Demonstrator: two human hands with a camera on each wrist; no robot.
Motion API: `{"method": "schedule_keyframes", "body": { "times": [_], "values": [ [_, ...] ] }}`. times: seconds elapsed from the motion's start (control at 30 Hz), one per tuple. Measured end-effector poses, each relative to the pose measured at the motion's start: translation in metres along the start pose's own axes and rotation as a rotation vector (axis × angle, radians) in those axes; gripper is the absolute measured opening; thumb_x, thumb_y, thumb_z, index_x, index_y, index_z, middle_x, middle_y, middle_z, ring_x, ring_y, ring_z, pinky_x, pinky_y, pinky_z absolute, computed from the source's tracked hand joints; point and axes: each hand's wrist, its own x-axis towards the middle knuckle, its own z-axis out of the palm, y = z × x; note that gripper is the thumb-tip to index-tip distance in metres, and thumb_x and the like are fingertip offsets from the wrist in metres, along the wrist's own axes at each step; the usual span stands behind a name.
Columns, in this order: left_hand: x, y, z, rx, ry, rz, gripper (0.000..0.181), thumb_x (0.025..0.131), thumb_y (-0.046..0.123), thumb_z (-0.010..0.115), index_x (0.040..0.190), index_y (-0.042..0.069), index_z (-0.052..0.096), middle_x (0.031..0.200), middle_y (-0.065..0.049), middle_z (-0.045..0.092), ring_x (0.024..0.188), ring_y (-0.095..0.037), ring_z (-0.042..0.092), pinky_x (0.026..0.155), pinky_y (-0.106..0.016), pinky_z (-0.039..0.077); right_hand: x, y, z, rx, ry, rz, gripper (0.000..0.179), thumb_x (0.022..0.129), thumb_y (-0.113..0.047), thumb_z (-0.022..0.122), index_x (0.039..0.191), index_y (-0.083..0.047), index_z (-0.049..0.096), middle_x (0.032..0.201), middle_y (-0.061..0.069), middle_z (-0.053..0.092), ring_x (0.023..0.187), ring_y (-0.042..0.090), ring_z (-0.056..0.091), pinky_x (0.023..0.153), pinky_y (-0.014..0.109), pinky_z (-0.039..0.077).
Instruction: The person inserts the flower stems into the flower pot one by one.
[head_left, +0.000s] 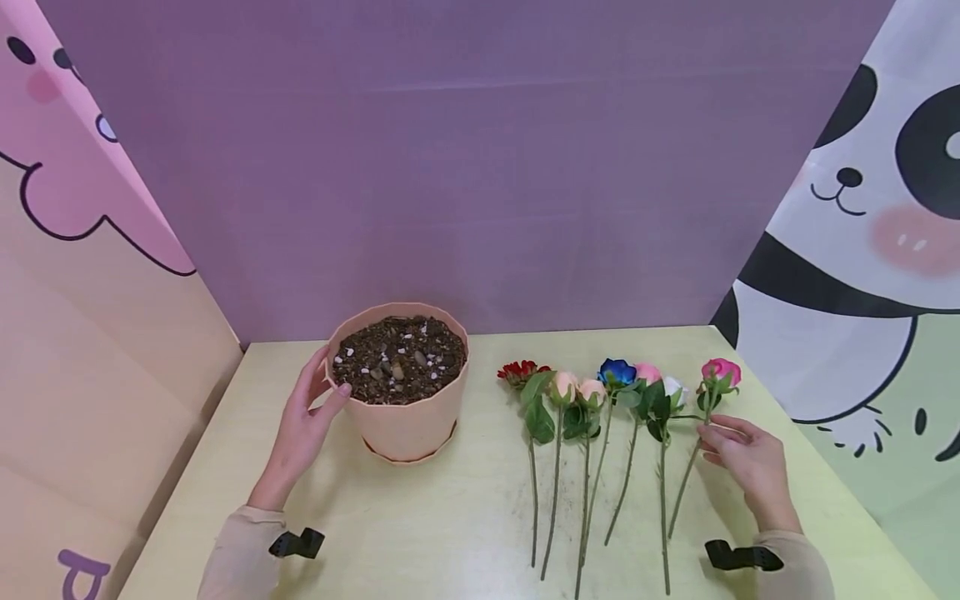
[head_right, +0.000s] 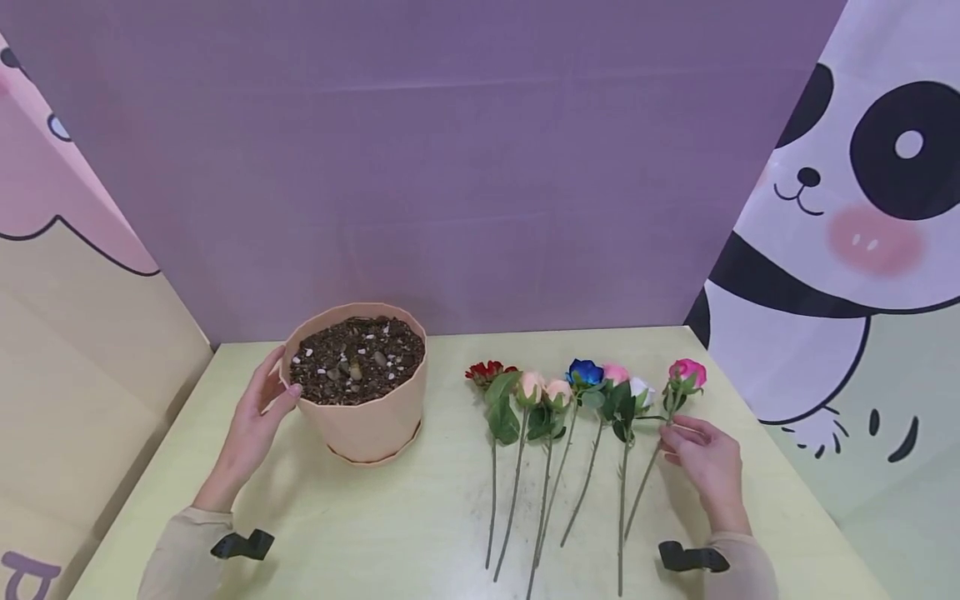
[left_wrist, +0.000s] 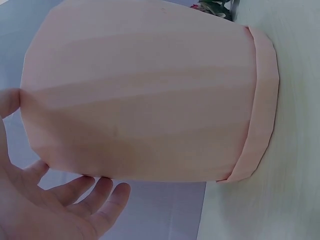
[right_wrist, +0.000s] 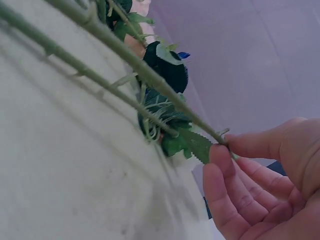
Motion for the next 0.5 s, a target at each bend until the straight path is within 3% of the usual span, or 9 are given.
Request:
{"method": "schedule_keyframes", "body": {
  "times": [0.2,0.4,0.5],
  "values": [
    [0.000,-0.002,0.000,-0.017,-0.013,-0.008,0.070,0.110,0.024,0.057,0.171,0.022,0.023,0.171,-0.025,0.030,0.151,-0.052,0.039,0.117,-0.070,0.037,0.000,-0.013,-0.001,0.135,-0.015,-0.029,0.018,0.098,-0.015,0.077,0.114,-0.021,0.070,0.087,-0.023,0.078,0.075,0.001,0.076,0.071,0.022,0.062],
    [0.000,-0.004,-0.001,-0.037,-0.029,-0.007,0.068,0.112,0.025,0.054,0.172,0.025,0.021,0.170,-0.026,0.031,0.151,-0.051,0.038,0.118,-0.071,0.035,-0.002,-0.030,0.004,0.190,-0.028,-0.061,0.023,0.097,-0.015,0.078,0.118,-0.020,0.068,0.089,-0.022,0.078,0.077,0.001,0.077,0.073,0.020,0.061],
    [0.000,-0.005,0.000,-0.044,-0.033,-0.008,0.066,0.113,0.026,0.052,0.172,0.025,0.020,0.170,-0.026,0.030,0.151,-0.050,0.039,0.118,-0.070,0.035,-0.003,-0.038,0.006,0.219,-0.039,-0.091,0.021,0.097,-0.014,0.079,0.112,-0.026,0.069,0.090,-0.021,0.079,0.078,0.001,0.077,0.072,0.020,0.061]
  ]
}}
